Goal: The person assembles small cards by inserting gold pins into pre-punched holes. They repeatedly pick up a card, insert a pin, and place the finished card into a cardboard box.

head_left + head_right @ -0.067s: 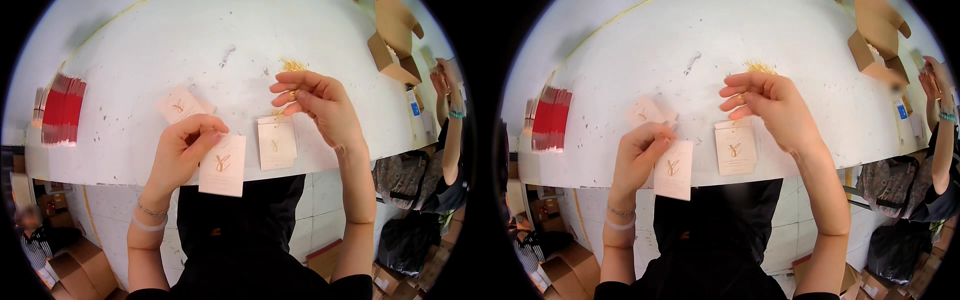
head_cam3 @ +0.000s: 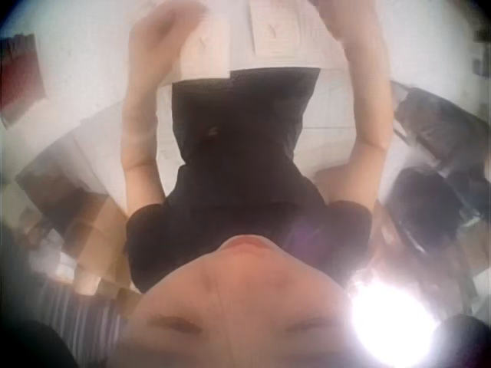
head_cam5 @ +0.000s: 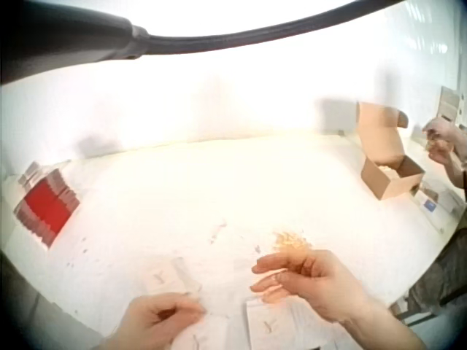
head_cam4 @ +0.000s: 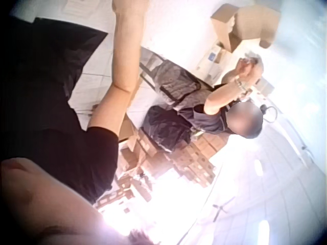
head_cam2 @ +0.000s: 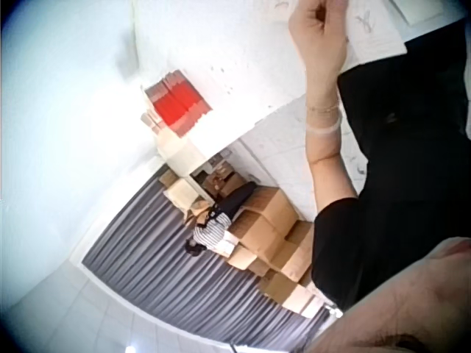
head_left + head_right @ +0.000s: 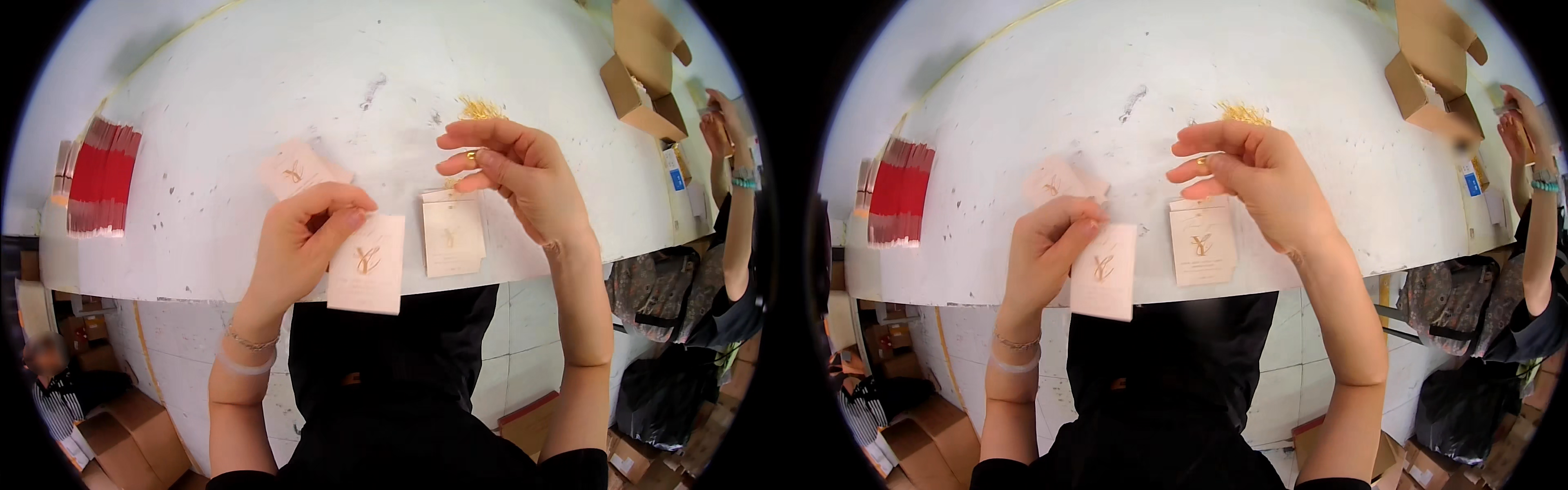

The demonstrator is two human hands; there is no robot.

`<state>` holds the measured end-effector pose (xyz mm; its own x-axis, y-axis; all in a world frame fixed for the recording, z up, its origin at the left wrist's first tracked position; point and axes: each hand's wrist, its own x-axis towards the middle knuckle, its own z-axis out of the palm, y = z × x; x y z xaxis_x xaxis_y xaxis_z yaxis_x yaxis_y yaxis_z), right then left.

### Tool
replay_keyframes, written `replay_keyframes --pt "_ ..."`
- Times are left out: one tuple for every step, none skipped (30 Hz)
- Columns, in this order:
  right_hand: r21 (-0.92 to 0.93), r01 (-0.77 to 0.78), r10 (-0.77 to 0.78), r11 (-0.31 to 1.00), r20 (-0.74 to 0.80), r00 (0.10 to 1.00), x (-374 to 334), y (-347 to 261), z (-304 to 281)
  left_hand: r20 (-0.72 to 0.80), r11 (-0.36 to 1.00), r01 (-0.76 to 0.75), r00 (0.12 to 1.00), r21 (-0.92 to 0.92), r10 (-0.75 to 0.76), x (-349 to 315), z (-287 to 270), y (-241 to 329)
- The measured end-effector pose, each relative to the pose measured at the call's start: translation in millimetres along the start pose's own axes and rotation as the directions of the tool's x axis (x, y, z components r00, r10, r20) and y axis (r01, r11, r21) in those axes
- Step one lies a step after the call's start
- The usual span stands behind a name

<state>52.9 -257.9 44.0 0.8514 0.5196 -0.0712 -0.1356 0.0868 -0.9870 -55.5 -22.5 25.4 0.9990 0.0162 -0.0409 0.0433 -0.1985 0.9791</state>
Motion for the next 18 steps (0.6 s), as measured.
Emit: replay_keyframes --pt "0.034 -0.019 0.02 0.999 -0.018 1.0 -2.4 -0.7 8.5 -0.043 1.0 0.0 0.999 -0.012 0.0 0.8 4.0 0.1" --pt "0.069 -0.034 0.037 0.997 -0.034 0.999 -4.2 -2.7 15.9 -0.088 1.0 -0.004 0.996 -0.022 0.002 2.2 9.0 1.5" --pt "0.077 -0.049 0.05 0.996 -0.003 0.999 -5.7 -2.8 19.2 -0.133 0.999 -0.007 0.991 -0.032 0.003 3.2 11.5 2.3" --pt "0.084 -0.065 0.063 0.994 0.029 0.998 -6.8 -1.1 21.5 -0.149 0.981 -0.164 0.973 0.103 0.178 4.8 10.2 0.8" --pt "0.093 -0.085 0.08 0.992 0.059 0.995 -8.8 0.6 24.0 -0.139 0.922 -0.305 0.929 0.238 0.343 6.6 9.5 -3.3" --pt "0.091 -0.102 0.096 0.991 0.07 0.993 -11.0 -0.6 28.9 -0.107 0.825 -0.429 0.862 0.367 0.496 7.0 9.2 -3.7" --pt "0.088 -0.118 0.111 0.989 0.081 0.99 -13.3 -2.6 35.0 -0.088 0.796 -0.445 0.85 0.41 0.52 4.5 9.9 -0.5" --pt "0.089 -0.134 0.126 0.987 0.092 0.988 -15.2 -3.2 41.2 -0.065 0.764 -0.459 0.838 0.454 0.542 1.3 11.0 8.0" --pt "0.047 -0.096 0.092 0.994 0.077 0.993 -16.3 -2.7 47.6 -0.041 0.729 -0.472 0.826 0.497 0.562 -1.4 10.9 14.0" --pt "0.024 -0.105 0.103 0.994 0.083 0.991 -16.8 -3.5 52.4 -0.014 0.686 -0.499 0.804 0.529 0.595 -3.2 9.7 16.4" --pt "0.003 -0.113 0.112 0.994 0.087 0.99 -17.1 -5.0 56.7 0.017 0.641 -0.525 0.781 0.56 0.625 -4.7 8.2 18.2" --pt "-0.018 -0.12 0.121 0.993 0.091 0.988 -17.0 -6.7 59.8 0.05 0.592 -0.55 0.756 0.588 0.653 -6.2 6.5 19.1" --pt "0.014 -0.142 0.14 0.99 0.115 0.984 -16.1 -8.5 61.4 0.06 0.549 -0.571 0.724 0.611 0.687 -8.1 5.0 19.2" --pt "0.046 -0.164 0.157 0.985 0.136 0.978 -15.6 -10.6 61.5 0.072 0.504 -0.591 0.69 0.63 0.72 -9.8 4.6 19.3" --pt "0.077 -0.187 0.173 0.979 0.157 0.972 -15.4 -11.9 61.7 0.087 0.457 -0.61 0.655 0.647 0.751 -10.8 4.2 19.4" --pt "0.09 -0.171 0.155 0.981 0.163 0.974 -15.7 -10.9 62.3 0.083 0.453 -0.612 0.648 0.649 0.757 -10.7 3.1 18.3" --pt "0.103 -0.154 0.135 0.983 0.169 0.976 -15.6 -8.3 63.3 0.078 0.448 -0.613 0.641 0.651 0.764 -10.2 1.2 16.4" --pt "0.116 -0.137 0.116 0.984 0.175 0.978 -16.0 -6.5 64.6 0.074 0.443 -0.615 0.633 0.652 0.771 -9.7 -0.2 15.4"
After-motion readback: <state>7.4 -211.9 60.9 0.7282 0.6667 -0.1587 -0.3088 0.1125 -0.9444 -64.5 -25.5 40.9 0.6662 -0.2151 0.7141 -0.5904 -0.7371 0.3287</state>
